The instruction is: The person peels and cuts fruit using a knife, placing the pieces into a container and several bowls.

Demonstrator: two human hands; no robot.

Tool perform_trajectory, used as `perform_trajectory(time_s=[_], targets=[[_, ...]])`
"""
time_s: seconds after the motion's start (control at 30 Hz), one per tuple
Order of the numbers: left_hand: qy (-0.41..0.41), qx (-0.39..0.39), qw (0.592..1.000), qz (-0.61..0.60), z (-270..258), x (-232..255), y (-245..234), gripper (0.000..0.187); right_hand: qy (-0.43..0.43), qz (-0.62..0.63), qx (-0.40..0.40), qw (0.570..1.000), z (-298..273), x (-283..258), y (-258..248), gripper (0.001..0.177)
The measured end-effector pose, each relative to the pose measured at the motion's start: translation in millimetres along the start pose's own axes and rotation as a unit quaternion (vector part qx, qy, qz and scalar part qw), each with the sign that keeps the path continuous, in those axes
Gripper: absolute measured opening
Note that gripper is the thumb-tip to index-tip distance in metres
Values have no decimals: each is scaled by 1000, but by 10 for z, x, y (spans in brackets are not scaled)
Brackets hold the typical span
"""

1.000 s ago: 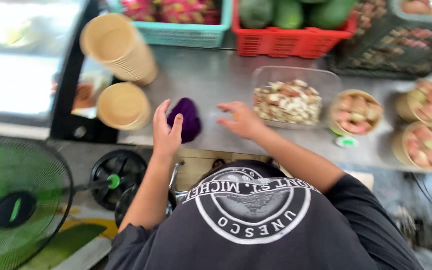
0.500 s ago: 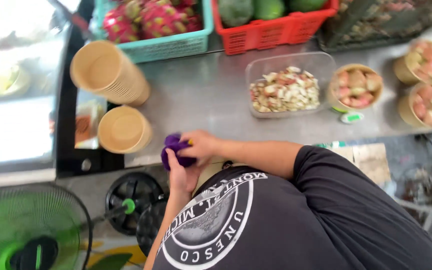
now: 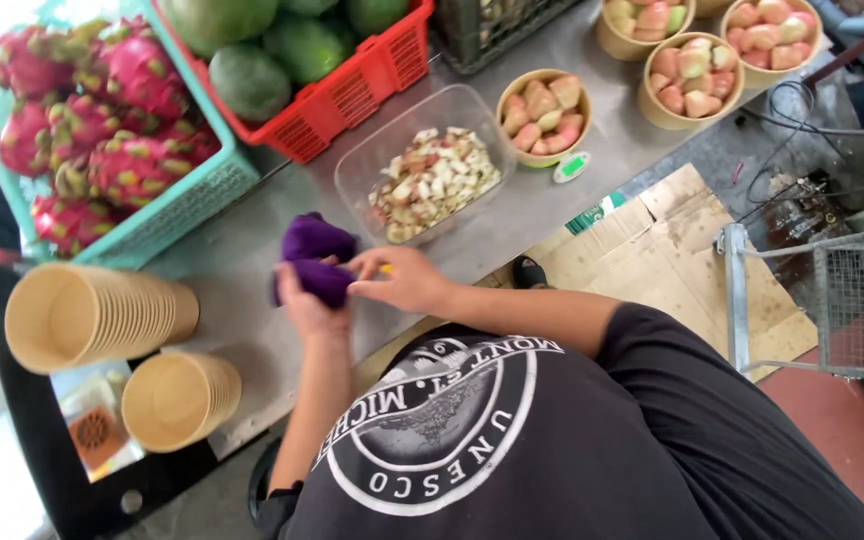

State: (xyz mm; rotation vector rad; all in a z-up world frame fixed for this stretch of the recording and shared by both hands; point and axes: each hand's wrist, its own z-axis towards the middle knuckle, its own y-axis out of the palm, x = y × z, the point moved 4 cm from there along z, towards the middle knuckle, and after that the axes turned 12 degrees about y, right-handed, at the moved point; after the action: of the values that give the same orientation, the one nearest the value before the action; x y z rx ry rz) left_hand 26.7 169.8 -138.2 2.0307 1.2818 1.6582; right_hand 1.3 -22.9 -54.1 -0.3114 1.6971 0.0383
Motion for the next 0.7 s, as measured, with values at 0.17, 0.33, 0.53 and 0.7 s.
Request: perform_trajectory(time_s=[0.17, 0.33, 0.53, 0.7], targets=[[203, -18, 939, 276, 524, 599, -399, 60, 129, 62, 11, 990, -323, 248, -1385, 31], [11, -135, 461, 877, 841, 696, 221, 74, 229, 183, 51, 955, -666, 550, -2806, 33], [334, -284, 422, 793, 475, 1058, 3136, 63, 75, 269, -58, 959, -470, 331, -4146, 56], [388, -407, 431, 706, 705, 225, 5378, 53, 60, 287, -86, 952, -120, 339, -4919, 62]])
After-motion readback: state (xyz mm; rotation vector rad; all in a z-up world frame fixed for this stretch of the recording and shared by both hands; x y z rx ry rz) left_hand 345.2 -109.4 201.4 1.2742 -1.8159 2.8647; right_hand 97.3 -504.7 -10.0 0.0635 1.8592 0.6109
